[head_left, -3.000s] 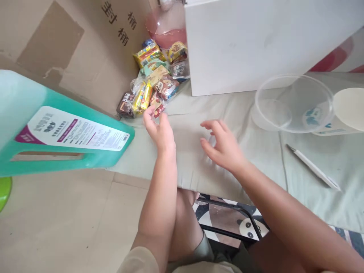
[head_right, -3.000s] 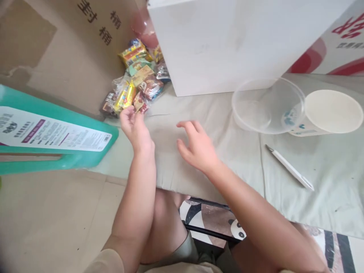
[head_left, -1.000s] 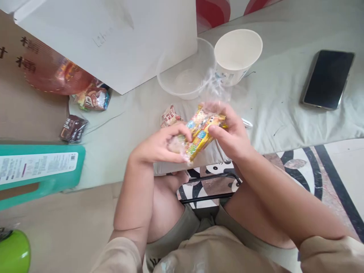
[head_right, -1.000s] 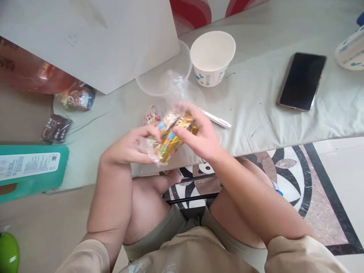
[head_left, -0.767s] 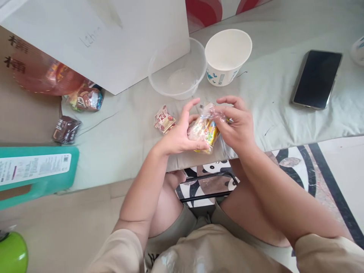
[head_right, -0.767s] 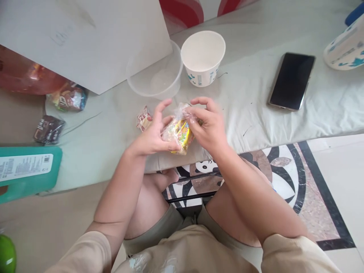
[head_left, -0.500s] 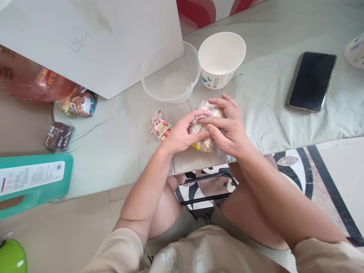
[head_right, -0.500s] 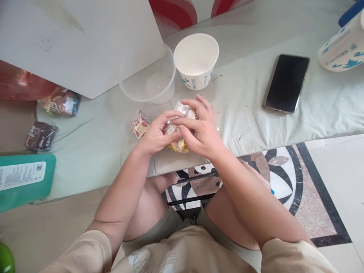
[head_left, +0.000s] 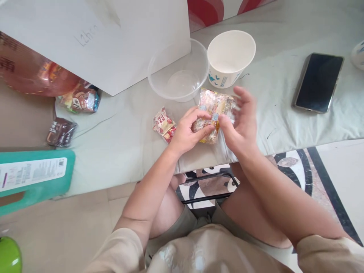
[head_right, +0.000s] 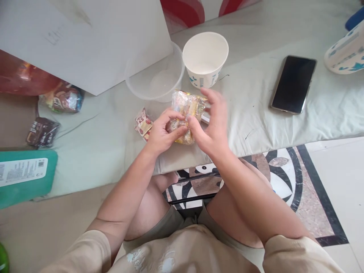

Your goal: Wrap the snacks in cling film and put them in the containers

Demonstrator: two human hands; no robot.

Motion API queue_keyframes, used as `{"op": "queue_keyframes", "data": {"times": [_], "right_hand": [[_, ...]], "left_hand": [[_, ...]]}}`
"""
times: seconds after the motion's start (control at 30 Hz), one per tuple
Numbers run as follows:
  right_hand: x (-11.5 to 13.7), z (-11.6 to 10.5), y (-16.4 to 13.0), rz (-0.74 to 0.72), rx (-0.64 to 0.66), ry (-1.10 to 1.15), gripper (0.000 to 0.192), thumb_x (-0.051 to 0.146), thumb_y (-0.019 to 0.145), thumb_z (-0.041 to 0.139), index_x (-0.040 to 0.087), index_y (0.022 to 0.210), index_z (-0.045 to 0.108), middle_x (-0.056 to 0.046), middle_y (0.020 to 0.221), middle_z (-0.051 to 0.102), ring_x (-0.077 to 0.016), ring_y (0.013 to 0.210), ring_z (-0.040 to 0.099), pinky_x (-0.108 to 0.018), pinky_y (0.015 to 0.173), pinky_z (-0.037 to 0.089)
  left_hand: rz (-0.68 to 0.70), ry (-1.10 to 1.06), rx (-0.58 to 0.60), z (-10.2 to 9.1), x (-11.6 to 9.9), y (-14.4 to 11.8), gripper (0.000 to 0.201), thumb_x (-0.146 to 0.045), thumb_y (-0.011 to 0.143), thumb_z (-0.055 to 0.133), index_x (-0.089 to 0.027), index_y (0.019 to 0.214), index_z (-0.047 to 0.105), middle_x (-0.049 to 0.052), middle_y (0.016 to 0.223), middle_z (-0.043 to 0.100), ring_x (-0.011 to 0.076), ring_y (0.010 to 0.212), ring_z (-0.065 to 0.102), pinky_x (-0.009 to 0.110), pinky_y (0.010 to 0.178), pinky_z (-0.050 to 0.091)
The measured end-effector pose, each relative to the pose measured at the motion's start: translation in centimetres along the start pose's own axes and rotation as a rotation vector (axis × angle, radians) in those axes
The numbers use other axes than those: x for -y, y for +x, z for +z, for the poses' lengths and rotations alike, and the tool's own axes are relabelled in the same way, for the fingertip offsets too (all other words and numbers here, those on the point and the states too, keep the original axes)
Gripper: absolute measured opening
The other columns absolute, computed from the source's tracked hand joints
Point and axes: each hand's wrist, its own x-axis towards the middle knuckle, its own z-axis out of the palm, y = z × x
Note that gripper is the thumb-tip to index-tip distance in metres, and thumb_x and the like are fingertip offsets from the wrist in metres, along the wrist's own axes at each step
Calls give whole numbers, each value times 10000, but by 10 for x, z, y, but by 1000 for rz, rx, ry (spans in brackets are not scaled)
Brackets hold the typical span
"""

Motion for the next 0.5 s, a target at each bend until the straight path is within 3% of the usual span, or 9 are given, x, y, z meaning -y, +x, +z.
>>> {"op": "queue_keyframes", "data": {"times": [0.07, 0.1, 0.13, 0.17, 0.23, 0.3, 0.4, 0.5], "right_hand": [[17, -6, -7, -271, -99, -26, 232, 262, 945, 568, 288, 1174, 595, -71, 1063, 653, -252, 1017, 642, -409, 866, 529], [27, -6, -15, -434, -51, 14, 106, 217, 930, 564, 281, 1005, 605, -21, 836, 614, -203, 781, 601, -368, 740, 494], [39, -1, -24, -608, 132, 95, 97, 187, 919, 551, 268, 869, 571, 25, 675, 527, -159, 600, 490, -339, 621, 422], [50, 7, -36, -670, 272, 147, 151, 210, 924, 552, 256, 781, 533, 44, 596, 462, -149, 538, 414, -343, 576, 368], [74, 34, -64, -721, 483, 146, 272, 251, 973, 528, 237, 702, 536, 25, 618, 535, -146, 587, 470, -330, 610, 388], [96, 65, -90, -866, 657, 211, 261, 210, 1009, 513, 212, 782, 642, -8, 784, 696, -160, 851, 622, -320, 826, 464], [122, 99, -115, -816, 941, 187, 248, 143, 993, 542, 193, 820, 712, -40, 860, 753, -188, 998, 617, -340, 868, 460], [136, 110, -124, -705, 1193, 122, 227, 147, 956, 599, 187, 796, 756, -71, 876, 784, -209, 989, 640, -354, 852, 476]], "left_hand": [[-2, 15, 11, -5, 1, 2, 404, -628, 883, 723, -242, 998, 709, 40, 1019, 719, 167, 882, 666, 285, 732, 502], [-6, 24, 14, -7, 2, 5, 435, -659, 881, 707, -242, 1006, 707, 37, 1025, 722, 155, 826, 649, 281, 688, 485], [-8, 31, 12, -9, 3, 9, 468, -689, 878, 688, -242, 1017, 704, 35, 1029, 724, 145, 781, 630, 278, 653, 469], [-7, 36, 6, -11, 3, 13, 494, -713, 877, 670, -243, 1029, 700, 33, 1031, 724, 141, 756, 617, 278, 634, 461], [6, 51, 6, -13, 1, 22, 504, -719, 874, 669, -247, 1049, 698, 30, 1030, 720, 150, 774, 627, 282, 650, 477], [32, 82, 30, -14, -5, 27, 470, -682, 866, 709, -249, 1048, 703, 30, 1011, 716, 173, 838, 655, 295, 708, 513], [79, 116, 104, -13, -17, 25, 410, -630, 880, 728, -246, 1023, 708, 32, 971, 715, 196, 898, 685, 314, 775, 545], [91, 96, 166, -13, -22, 15, 416, -639, 915, 677, -235, 1010, 705, 47, 991, 725, 200, 942, 697, 323, 823, 558]]}}
